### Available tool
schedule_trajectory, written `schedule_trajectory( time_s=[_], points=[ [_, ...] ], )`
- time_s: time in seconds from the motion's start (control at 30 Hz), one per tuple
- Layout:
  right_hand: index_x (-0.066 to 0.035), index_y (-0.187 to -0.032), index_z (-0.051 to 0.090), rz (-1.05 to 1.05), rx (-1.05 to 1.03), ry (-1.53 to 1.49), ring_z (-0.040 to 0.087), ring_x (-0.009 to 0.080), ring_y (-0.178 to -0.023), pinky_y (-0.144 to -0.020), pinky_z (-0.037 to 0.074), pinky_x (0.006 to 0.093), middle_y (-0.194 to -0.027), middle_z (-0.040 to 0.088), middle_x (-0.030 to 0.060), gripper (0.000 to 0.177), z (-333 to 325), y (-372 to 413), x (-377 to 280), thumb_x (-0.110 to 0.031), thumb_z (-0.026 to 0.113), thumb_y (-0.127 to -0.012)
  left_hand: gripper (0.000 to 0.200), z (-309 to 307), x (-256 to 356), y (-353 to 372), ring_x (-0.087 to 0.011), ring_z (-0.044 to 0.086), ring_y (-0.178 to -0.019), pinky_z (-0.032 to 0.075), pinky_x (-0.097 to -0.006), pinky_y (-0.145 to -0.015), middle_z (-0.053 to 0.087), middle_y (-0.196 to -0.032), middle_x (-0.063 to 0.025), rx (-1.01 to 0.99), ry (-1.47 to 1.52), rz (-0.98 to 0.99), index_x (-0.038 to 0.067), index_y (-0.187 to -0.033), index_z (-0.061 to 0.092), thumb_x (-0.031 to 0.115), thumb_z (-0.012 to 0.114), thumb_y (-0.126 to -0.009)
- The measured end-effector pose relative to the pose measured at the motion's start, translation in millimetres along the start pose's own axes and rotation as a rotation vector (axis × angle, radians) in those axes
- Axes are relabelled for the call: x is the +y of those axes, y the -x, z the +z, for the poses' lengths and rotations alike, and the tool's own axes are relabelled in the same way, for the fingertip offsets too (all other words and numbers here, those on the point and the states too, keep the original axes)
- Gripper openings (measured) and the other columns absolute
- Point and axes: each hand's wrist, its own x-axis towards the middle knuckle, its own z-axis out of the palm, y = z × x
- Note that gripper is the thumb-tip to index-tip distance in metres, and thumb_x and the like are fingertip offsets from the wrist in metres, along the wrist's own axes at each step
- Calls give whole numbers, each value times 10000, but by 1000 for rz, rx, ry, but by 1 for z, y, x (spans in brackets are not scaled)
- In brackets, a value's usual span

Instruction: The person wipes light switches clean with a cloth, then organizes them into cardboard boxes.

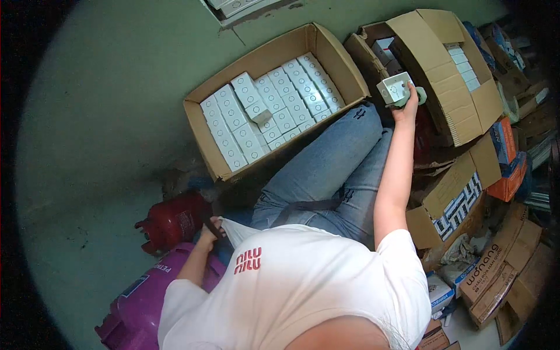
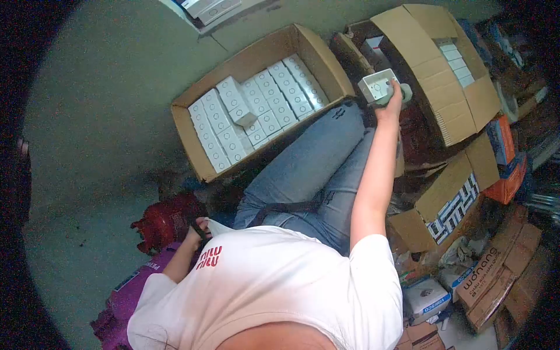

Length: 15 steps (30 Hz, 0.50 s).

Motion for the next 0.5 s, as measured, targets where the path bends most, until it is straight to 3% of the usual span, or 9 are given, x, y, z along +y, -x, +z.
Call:
schedule_trajectory(
  time_s=[0.1, 0.13, 0.2, 0.23, 0.27, 0.33, 0.43, 0.47, 0.5],
  points=[
    [-83, -1219, 580, -11, 8, -5, 631, 285, -1081, -913, 514, 464, -1185, 639, 85, 380, 1, -1, 1, -319, 580, -921, 224, 28, -32, -56, -152, 639, -811, 571, -336, -656, 638, -976, -27, -75, 31, -13, 130, -1139, 595, 242, 582, -946],
    [-81, -1218, 580, -16, -14, -7, 632, 285, -1080, -914, 515, 461, -1183, 640, 86, 378, -1, -1, 2, -316, 577, -923, 242, 39, -13, -47, -147, 640, -834, 565, -332, -688, 639, -953, -27, -256, 109, -35, 120, -1134, 593, 245, 604, -927],
    [-76, -1215, 580, -36, -59, -8, 634, 283, -1080, -915, 517, 456, -1179, 641, 88, 372, -2, -1, 2, -312, 571, -927, 275, 40, 38, -17, -152, 643, -844, 552, -322, -722, 642, -933, -28, -691, -29, -35, 110, -1136, 599, 257, 633, -905],
    [-72, -1223, 574, -31, -79, 8, 639, 280, -1068, -915, 521, 441, -1174, 642, 93, 383, -2, 1, 1, -317, 570, -929, 260, 42, 76, 3, -151, 636, -843, 535, -314, -753, 632, -925, -7, -756, -331, 65, 105, -1097, 631, 268, 649, -894],
    [-74, -1223, 573, -27, -79, 6, 644, 277, -1055, -907, 527, 434, -1165, 643, 93, 387, -1, 3, 0, -320, 576, -925, 325, 37, 110, 17, -222, 673, -870, 544, -358, -752, 689, -954, -83, -808, -578, 110, 74, -1100, 658, 281, 688, -851],
    [-83, -1218, 577, -34, -51, 10, 644, 274, -1051, -896, 533, 435, -1163, 644, 86, 380, 11, 16, -3, -323, 579, -923, 355, 34, 156, 31, -310, 687, -915, 543, -425, -769, 707, -991, -201, -541, -1380, 569, 30, -1077, 685, 276, 675, -822],
    [-86, -1218, 574, -18, -98, -50, 643, 268, -1050, -893, 534, 438, -1154, 643, 84, 387, 3, 8, -1, -333, 594, -920, 360, 59, 196, 51, -362, 670, -968, 529, -465, -806, 674, -1017, -268, -542, -1709, 385, 13, -1066, 698, 256, 650, -805],
    [-85, -1219, 572, -15, -105, -62, 642, 267, -1051, -895, 534, 438, -1153, 642, 84, 392, 4, 9, 0, -336, 597, -920, 303, 82, 212, 81, -346, 684, -957, 536, -453, -809, 692, -992, -248, -727, -1664, 329, 7, -999, 720, 215, 625, -802],
    [-90, -1225, 570, -19, -114, -69, 639, 262, -1060, -895, 533, 433, -1161, 637, 78, 403, 5, 9, 0, -341, 614, -913, 289, 88, 188, 62, -339, 688, -962, 540, -445, -807, 697, -993, -237, -970, -1632, 416, 8, -993, 726, 190, 617, -797]
  ],
)
